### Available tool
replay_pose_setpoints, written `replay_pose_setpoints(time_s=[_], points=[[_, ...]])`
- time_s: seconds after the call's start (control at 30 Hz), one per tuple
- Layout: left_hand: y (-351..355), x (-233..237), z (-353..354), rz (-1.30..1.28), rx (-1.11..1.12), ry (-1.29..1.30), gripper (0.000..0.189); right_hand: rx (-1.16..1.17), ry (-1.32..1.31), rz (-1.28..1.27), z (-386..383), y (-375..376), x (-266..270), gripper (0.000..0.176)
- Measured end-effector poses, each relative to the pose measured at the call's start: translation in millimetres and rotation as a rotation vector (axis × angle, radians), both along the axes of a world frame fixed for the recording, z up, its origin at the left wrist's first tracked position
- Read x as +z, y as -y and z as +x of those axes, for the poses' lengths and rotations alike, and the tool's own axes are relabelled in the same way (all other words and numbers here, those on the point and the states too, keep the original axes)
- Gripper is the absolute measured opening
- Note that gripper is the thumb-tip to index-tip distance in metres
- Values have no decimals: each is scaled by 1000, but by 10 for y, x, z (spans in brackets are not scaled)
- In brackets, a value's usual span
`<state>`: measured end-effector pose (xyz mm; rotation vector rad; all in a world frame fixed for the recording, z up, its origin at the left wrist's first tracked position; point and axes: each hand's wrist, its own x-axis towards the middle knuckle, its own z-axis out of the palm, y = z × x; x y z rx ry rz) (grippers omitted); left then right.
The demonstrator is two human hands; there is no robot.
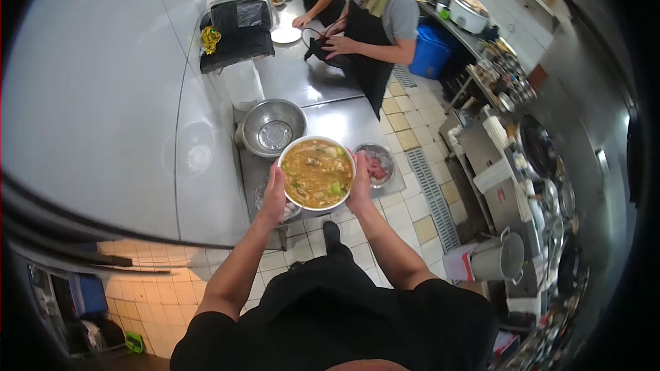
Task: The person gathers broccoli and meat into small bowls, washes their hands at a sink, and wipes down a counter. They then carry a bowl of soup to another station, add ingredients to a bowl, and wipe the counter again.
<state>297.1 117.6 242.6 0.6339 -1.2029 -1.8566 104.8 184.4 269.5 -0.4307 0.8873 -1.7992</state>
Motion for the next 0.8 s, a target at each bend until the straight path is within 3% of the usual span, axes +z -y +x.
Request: replay_pose_setpoints(time_s=[0.2, 0.3, 0.43, 0.67, 0.8], points=[[765, -44, -468, 132, 123, -42, 63, 165, 6, 63, -520, 1092, -58, 66], [1269, -296, -677, 85, 214, 19, 64, 199, -3, 61, -771, 1644, -173, 66], [1878, -102, -975, 173, 174, -37, 66, 196, -90, 47, -1091, 2438, -437, 67], [3028, -314, -1278, 242, 129, -11, 66, 179, -42, 28, -1351, 3477, -579, 66], [3515, -365, -1325, 251, 81, 35, 76, 191, -44, -8, -1422, 3967, -769, 66]])
